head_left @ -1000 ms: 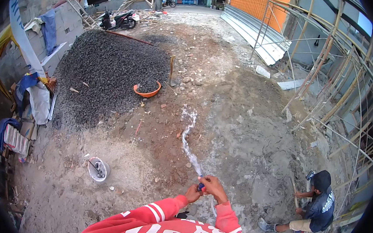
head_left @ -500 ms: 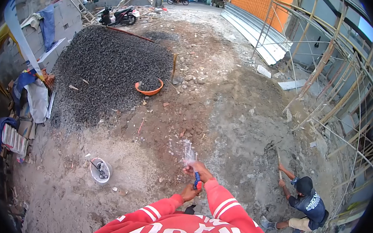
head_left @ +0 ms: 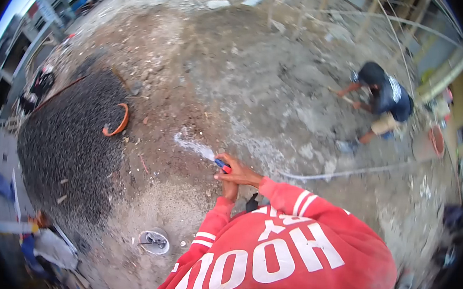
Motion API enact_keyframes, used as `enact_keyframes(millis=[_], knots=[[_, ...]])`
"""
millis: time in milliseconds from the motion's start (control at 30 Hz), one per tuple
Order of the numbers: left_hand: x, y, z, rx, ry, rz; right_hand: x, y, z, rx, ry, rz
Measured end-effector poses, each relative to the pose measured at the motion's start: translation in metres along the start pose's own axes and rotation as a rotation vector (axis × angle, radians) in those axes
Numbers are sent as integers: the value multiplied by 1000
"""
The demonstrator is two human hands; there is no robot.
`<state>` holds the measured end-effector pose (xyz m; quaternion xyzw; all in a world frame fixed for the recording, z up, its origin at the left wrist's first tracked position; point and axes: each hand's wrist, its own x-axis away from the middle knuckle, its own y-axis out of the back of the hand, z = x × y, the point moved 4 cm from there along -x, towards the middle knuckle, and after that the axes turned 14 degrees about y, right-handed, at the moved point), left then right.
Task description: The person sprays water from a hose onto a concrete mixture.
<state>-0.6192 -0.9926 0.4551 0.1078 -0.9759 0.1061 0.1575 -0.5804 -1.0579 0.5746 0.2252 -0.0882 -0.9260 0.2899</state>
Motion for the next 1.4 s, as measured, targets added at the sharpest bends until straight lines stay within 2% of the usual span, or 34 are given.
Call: enact_keyframes(millis=[33,167,233,300,333,367,433,467,533,633,700,733,800,867,967,1033,1100,1133,1200,1300,1400], knots=[[4,-5,1,-34,42,66,3,2,4,35,-11,-85],[24,-25,-27,263,419,486,23,11,2,128,-91,-305],[18,-15,-24,339,526,579,36,19,11,247,-302,-189],[-7,4,3,487,663,604,51,18,5,238,-265,-203],[-20,3,10,515,686,451,57,17,4,227,-217,-200],[-32,1,17,508,702,462,60,21,12,231,-231,-213],[-57,3,27,474,718,358,62,30,25,381,-559,-4],[-63,-3,23,471,726,363,68,31,18,381,-566,-9],[-71,-11,12,514,678,345,83,41,-2,549,-415,-223],[-80,14,26,473,673,240,134,100,-26,664,-616,-272],[-68,45,33,320,713,33,193,153,-31,730,-763,-306],[-57,63,38,255,722,-56,236,176,-45,823,-752,-328],[-38,114,67,148,771,-155,306,213,-46,809,-774,-409],[-12,171,107,189,908,-268,366,235,-42,879,-917,-530],[43,226,135,-7,1058,-416,435,251,-48,961,-1029,-611],[71,236,135,-243,1122,-228,463,256,-46,1016,-1103,-802],[85,230,134,-425,1118,-61,468,259,-41,967,-1135,-848],[87,224,135,-470,1096,-14,468,264,-39,932,-1148,-905],[84,205,138,-498,1040,32,466,276,-54,943,-1148,-873],[54,156,142,-482,1025,-47,451,303,-95,907,-1133,-821],[11,77,135,-503,1132,-212,429,354,-158,769,-1147,-748]])
